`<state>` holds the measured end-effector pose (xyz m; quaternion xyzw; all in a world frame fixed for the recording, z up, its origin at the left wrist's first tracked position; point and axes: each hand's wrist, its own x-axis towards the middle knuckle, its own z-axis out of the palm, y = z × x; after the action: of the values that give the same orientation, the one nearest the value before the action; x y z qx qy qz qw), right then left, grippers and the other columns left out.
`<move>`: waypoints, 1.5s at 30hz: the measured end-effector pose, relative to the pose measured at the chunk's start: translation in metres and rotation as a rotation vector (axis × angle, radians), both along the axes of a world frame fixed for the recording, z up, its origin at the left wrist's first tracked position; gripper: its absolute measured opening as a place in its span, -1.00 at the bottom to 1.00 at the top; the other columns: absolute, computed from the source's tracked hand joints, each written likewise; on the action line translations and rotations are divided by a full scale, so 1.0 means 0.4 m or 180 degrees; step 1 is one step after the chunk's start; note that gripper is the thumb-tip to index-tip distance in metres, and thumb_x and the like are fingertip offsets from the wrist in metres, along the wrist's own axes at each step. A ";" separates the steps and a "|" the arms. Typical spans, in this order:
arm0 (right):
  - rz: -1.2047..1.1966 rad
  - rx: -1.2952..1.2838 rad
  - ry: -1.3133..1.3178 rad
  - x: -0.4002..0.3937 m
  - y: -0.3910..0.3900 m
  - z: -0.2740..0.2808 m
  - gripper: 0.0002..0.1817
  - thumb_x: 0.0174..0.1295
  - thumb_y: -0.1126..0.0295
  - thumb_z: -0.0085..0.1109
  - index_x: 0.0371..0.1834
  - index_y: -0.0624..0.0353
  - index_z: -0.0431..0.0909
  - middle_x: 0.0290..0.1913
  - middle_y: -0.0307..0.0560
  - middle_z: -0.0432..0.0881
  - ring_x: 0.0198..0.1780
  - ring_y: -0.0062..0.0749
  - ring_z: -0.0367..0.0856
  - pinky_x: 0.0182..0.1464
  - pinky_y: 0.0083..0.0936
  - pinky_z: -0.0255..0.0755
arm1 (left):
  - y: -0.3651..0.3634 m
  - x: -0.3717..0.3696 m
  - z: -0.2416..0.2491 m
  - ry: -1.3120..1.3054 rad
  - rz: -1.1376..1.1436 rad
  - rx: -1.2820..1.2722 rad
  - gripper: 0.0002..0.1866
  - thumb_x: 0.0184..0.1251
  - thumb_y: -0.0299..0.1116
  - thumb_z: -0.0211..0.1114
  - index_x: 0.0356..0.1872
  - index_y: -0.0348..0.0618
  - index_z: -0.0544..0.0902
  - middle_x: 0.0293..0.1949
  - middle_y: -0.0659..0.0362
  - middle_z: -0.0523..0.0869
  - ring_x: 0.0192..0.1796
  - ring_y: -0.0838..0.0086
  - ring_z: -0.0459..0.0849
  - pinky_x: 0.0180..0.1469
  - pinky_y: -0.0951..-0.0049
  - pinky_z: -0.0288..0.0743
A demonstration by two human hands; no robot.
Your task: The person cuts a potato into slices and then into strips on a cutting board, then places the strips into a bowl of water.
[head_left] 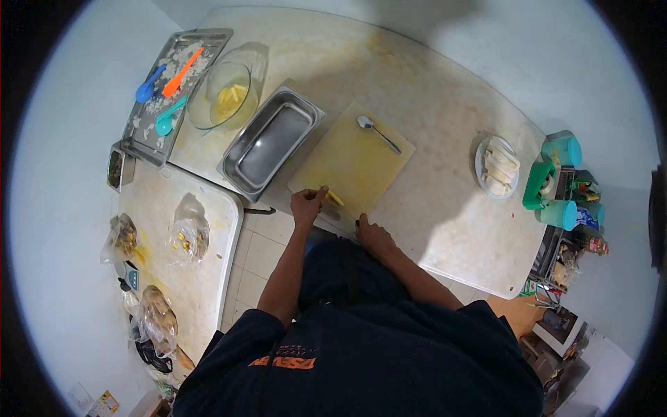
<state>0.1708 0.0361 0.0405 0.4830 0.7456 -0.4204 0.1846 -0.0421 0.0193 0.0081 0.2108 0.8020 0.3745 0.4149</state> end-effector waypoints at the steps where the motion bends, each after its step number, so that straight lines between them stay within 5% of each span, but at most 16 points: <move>1: -0.0020 -0.0044 -0.0009 -0.001 0.001 0.004 -0.60 0.44 0.17 -0.17 0.15 0.24 0.24 -0.24 0.43 0.65 -0.17 0.36 0.67 -0.14 0.12 0.55 | 0.002 -0.002 -0.003 0.0022 -0.0050 -0.0032 -0.56 0.13 -0.08 0.51 -0.48 -0.37 0.73 -0.65 0.15 0.67 -0.62 0.54 0.60 -0.48 0.45 0.51; 4: -0.0017 0.0119 0.0202 0.010 -0.008 -0.026 -0.60 0.40 0.18 -0.10 0.12 0.24 0.21 -0.36 0.45 0.63 -0.29 0.41 0.64 -0.24 0.16 0.52 | 0.002 -0.002 -0.018 0.0039 0.0026 -0.0063 -0.57 0.13 -0.09 0.50 -0.49 -0.37 0.73 -0.64 0.13 0.68 -0.63 0.52 0.61 -0.48 0.40 0.51; 10: 0.0026 0.0317 0.0199 0.018 -0.016 -0.087 -0.52 0.40 0.17 -0.10 0.22 0.29 0.19 -0.31 0.43 0.63 -0.26 0.38 0.64 -0.19 0.15 0.52 | -0.057 -0.023 -0.128 0.2333 -0.0734 0.0154 -0.64 0.15 -0.18 0.46 -0.52 -0.37 0.70 -0.57 0.05 0.72 -0.55 0.44 0.70 -0.46 0.38 0.55; 13: 0.0070 0.0255 0.0027 0.007 -0.013 -0.097 -0.49 0.39 0.15 -0.08 0.26 0.25 0.19 -0.29 0.45 0.63 -0.20 0.38 0.64 -0.13 0.14 0.52 | -0.048 -0.027 -0.111 0.0053 0.0206 -0.0338 -0.66 0.15 -0.21 0.47 -0.43 -0.37 0.70 -0.50 0.01 0.73 -0.48 0.44 0.74 -0.46 0.42 0.57; 16: -0.0121 -0.0023 0.0134 0.008 0.012 -0.052 -0.54 0.42 0.11 -0.10 0.21 0.21 0.23 -0.27 0.47 0.62 -0.17 0.39 0.62 -0.10 0.11 0.49 | -0.061 -0.011 -0.084 -0.0540 0.0488 0.0333 -0.65 0.14 -0.23 0.49 -0.26 -0.37 0.69 -0.49 0.03 0.72 -0.45 0.46 0.74 -0.50 0.45 0.57; 19: -0.0378 -0.0329 0.0505 0.027 0.027 -0.091 -0.64 0.44 0.12 -0.11 0.07 0.18 0.27 -0.19 0.42 0.62 -0.09 0.33 0.63 -0.02 0.11 0.47 | -0.059 0.015 -0.064 -0.0503 0.0152 0.0732 -0.57 0.11 -0.22 0.52 -0.11 -0.35 0.66 -0.52 0.08 0.71 -0.46 0.43 0.74 -0.46 0.43 0.58; 22: -0.0346 -0.0223 0.0979 0.049 0.030 -0.113 -0.57 0.46 0.03 -0.14 0.05 0.22 0.27 -0.30 0.48 0.60 -0.18 0.39 0.60 -0.14 0.12 0.44 | -0.044 0.036 -0.061 0.0477 -0.0306 0.0447 -0.55 0.07 -0.25 0.54 -0.06 -0.27 0.64 -0.51 0.06 0.71 -0.44 0.37 0.74 -0.38 0.37 0.58; 28: -0.0197 0.0548 0.0344 0.064 0.001 -0.092 -0.61 0.47 0.04 -0.14 0.00 0.19 0.27 -0.33 0.41 0.62 -0.24 0.35 0.62 -0.19 0.13 0.46 | -0.016 0.037 -0.040 0.0814 -0.0669 0.0153 -0.50 0.10 -0.22 0.53 0.03 -0.21 0.60 -0.45 0.01 0.72 -0.44 0.37 0.73 -0.36 0.41 0.59; 31: -0.0164 0.0827 0.0234 0.073 0.014 -0.076 -0.62 0.46 0.05 -0.12 0.01 0.17 0.27 -0.35 0.39 0.62 -0.26 0.34 0.62 -0.23 0.15 0.47 | -0.013 0.039 -0.060 0.0828 -0.0718 0.0640 -0.51 0.11 -0.24 0.51 0.07 -0.16 0.62 -0.35 -0.01 0.71 -0.37 0.35 0.74 -0.35 0.38 0.58; 37: -0.0505 0.0840 0.0471 0.083 0.011 -0.054 -0.59 0.46 0.04 -0.12 0.06 0.18 0.27 -0.37 0.38 0.61 -0.28 0.33 0.64 -0.26 0.14 0.52 | -0.006 0.055 -0.072 0.1478 -0.1258 0.0817 -0.61 0.15 -0.47 0.36 0.06 -0.13 0.69 -0.17 -0.08 0.61 -0.11 0.15 0.68 -0.08 0.22 0.54; 43: -0.0610 0.0958 0.0652 0.102 0.006 -0.075 -0.61 0.47 0.04 -0.13 0.04 0.16 0.26 -0.37 0.37 0.61 -0.29 0.34 0.63 -0.27 0.16 0.49 | -0.003 0.066 -0.067 0.1266 -0.1693 0.1360 -0.66 0.16 -0.39 0.34 -0.01 -0.17 0.70 -0.03 -0.09 0.58 -0.05 0.06 0.64 0.01 0.13 0.51; 45: -0.0605 0.0940 0.0661 0.110 0.004 -0.082 -0.61 0.47 0.04 -0.12 0.03 0.17 0.26 -0.37 0.38 0.61 -0.29 0.34 0.63 -0.26 0.16 0.50 | -0.003 0.071 -0.045 0.1538 -0.1651 0.0828 -0.71 0.19 -0.34 0.33 -0.07 -0.19 0.71 -0.05 -0.06 0.62 -0.06 0.05 0.65 0.00 0.13 0.52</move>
<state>0.2147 0.0375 0.0076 0.5270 0.7653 -0.3695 -0.0067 -0.0137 0.0181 -0.0098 0.5400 0.7425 0.2952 0.2646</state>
